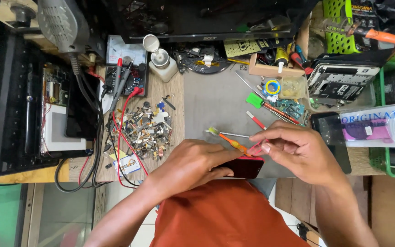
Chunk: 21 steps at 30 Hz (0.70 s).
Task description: Cleaning an electronics repair workbench by scrubbing the surface with a toothbrush and moving small components.
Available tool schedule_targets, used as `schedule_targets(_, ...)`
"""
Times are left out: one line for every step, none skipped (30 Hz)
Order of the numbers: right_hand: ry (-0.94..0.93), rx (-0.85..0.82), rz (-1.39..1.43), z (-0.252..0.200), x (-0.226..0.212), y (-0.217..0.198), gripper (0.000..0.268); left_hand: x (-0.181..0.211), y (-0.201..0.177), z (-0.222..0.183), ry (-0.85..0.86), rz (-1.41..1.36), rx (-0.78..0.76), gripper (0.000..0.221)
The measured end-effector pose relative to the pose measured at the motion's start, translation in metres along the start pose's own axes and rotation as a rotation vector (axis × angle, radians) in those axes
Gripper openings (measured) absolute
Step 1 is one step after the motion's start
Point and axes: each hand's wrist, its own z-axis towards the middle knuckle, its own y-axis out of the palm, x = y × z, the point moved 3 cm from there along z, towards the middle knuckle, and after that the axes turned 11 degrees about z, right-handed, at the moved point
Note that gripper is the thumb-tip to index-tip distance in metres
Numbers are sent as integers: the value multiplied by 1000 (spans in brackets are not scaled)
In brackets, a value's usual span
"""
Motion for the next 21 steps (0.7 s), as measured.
schedule_targets(22,-101,-168,-1,-5,0,28,0,2,-2,8,42,-44,36)
schedule_targets(28,-103,-165,0,-5,-2,28,0,2,-2,4,37,-47,36)
schedule_targets(-44,-173,-231,1,-7,-1,30,2,1,-3,21,47,-35,35)
schedule_targets(-118,-242,-299,2,-9,-1,32,3,0,-2,41,57,-22,34)
schedule_targets(-112,-242,-297,2,-9,-2,32,3,1,-3,40,52,-25,34)
schedule_targets(-133,-263,-321,2,-9,-2,32,3,1,-3,41,64,-25,35)
schedule_targets(-154,-284,-345,2,-10,-3,33,4,0,-3,41,76,-26,36)
schedule_targets(-153,-284,-343,2,-11,-2,33,3,1,-3,40,74,-27,36)
schedule_targets(-158,-290,-331,1,-12,-1,34,3,1,-3,46,80,-30,37)
schedule_targets(-165,-296,-319,2,-13,-1,34,3,1,-4,51,86,-32,38)
schedule_targets(-165,-296,-317,2,-13,0,34,3,2,-4,50,86,-33,38)
schedule_targets(-165,-304,-329,2,-14,0,34,4,2,-4,60,90,-21,37)
schedule_targets(-165,-311,-341,3,-14,0,34,4,2,-4,70,94,-8,36)
schedule_targets(-164,-310,-340,3,-14,0,34,4,2,-4,71,93,-9,36)
schedule_targets(-155,-323,-348,3,-13,0,33,4,3,-4,72,77,-22,39)
schedule_targets(-145,-336,-357,3,-11,1,32,4,3,-4,74,61,-34,42)
schedule_targets(-145,-335,-356,3,-11,0,32,5,3,-3,74,61,-35,42)
schedule_targets(-146,-344,-360,3,-11,-1,33,5,3,-2,73,66,-32,41)
schedule_targets(-147,-353,-364,3,-11,-1,34,5,3,-2,72,72,-29,41)
schedule_targets(-146,-351,-364,2,-12,-1,34,5,3,-2,73,71,-31,41)
schedule_targets(-164,-338,-357,2,-13,-2,34,4,4,-2,68,58,-28,40)
